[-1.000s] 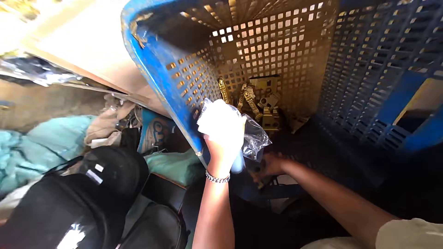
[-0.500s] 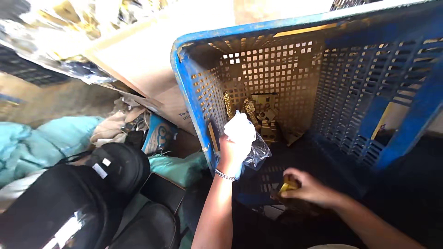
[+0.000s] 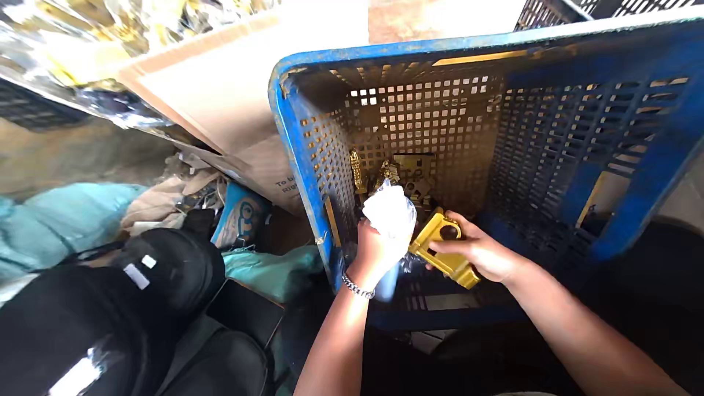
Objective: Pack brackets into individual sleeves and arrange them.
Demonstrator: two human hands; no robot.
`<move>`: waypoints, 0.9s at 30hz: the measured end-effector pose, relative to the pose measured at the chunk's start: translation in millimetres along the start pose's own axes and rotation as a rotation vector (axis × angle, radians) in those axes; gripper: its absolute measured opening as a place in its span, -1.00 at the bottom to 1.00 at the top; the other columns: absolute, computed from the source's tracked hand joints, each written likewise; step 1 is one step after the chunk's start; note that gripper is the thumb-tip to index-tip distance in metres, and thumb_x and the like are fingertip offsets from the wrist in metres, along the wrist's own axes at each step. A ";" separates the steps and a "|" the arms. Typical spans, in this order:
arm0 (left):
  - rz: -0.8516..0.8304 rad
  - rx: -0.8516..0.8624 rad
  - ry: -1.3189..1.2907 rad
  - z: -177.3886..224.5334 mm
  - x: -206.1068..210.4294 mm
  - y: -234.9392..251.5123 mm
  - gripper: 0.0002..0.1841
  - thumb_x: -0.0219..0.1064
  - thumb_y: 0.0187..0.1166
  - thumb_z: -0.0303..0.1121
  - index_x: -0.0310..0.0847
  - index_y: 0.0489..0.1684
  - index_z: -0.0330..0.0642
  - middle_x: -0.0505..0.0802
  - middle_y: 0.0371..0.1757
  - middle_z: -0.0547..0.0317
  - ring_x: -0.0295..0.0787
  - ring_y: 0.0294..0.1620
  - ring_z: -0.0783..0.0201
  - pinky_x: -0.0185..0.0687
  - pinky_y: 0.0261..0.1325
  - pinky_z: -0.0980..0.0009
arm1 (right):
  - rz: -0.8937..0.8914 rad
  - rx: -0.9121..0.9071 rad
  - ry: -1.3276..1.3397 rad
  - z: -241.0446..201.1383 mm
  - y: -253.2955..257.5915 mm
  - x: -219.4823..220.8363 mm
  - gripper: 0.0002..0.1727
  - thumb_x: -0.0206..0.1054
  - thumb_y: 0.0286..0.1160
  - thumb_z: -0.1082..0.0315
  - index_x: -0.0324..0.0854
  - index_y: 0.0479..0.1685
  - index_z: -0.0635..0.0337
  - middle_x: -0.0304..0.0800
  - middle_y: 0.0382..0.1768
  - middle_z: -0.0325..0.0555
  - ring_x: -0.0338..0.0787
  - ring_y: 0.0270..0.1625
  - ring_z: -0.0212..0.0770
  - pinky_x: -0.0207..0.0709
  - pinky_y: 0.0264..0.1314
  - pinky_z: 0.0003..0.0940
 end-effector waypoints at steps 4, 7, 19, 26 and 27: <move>-0.058 -0.407 -0.243 -16.4 4.9 -5.1 -0.52 0.57 0.28 -0.56 0.52 0.17 -0.50 0.82 -0.18 0.14 0.79 -0.17 0.50 0.75 0.02 0.53 | 0.176 -0.342 -0.836 -15.3 7.5 5.7 -0.52 0.34 0.56 0.34 0.46 0.33 0.52 0.76 0.16 0.31 0.86 0.07 0.04 0.71 0.17 -0.06; -0.082 -0.510 -0.213 -20.9 8.8 -16.0 -0.50 0.55 0.35 -0.57 0.47 0.24 -0.56 0.82 -0.09 0.01 0.79 -0.08 0.45 0.72 0.10 0.50 | -0.153 -0.080 -1.198 11.5 19.3 34.5 -0.45 0.21 0.72 0.32 0.31 0.61 0.39 0.43 0.53 0.45 0.75 0.26 0.38 0.60 0.29 0.23; 0.188 0.005 0.043 -3.2 -11.1 -4.8 -0.42 0.66 0.19 -0.36 0.60 0.07 -0.68 0.87 -0.08 -0.13 0.80 0.00 0.49 0.67 0.22 0.56 | 0.213 -0.245 0.023 -6.3 25.4 -13.5 -0.30 0.41 0.47 0.43 0.31 0.66 0.29 0.60 0.42 0.10 0.70 0.34 -0.29 0.62 0.34 -0.41; 0.025 0.100 -0.035 13.0 18.6 -20.6 -0.64 0.59 0.24 -0.42 0.72 -0.16 -0.60 0.91 -0.21 -0.03 0.84 -0.09 0.57 0.69 0.15 0.63 | 0.371 -0.359 -0.476 4.3 12.7 -8.5 -0.25 0.57 0.32 0.23 0.49 0.56 0.34 0.71 0.35 0.21 0.73 0.35 -0.10 0.56 0.45 -0.24; 0.015 0.078 -0.035 10.8 21.1 -21.8 -0.65 0.57 0.27 -0.41 0.73 -0.15 -0.60 0.91 -0.21 -0.04 0.85 -0.09 0.54 0.71 0.15 0.59 | 0.398 -0.383 -0.503 4.3 8.6 -2.1 -0.25 0.57 0.28 0.27 0.50 0.54 0.39 0.73 0.32 0.26 0.73 0.35 -0.01 0.55 0.47 -0.17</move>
Point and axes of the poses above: each hand's wrist, its own y-axis towards the middle knuckle, its own x-axis out of the palm, z = x × y, the point moved 9 cm from there along y, towards the middle knuckle
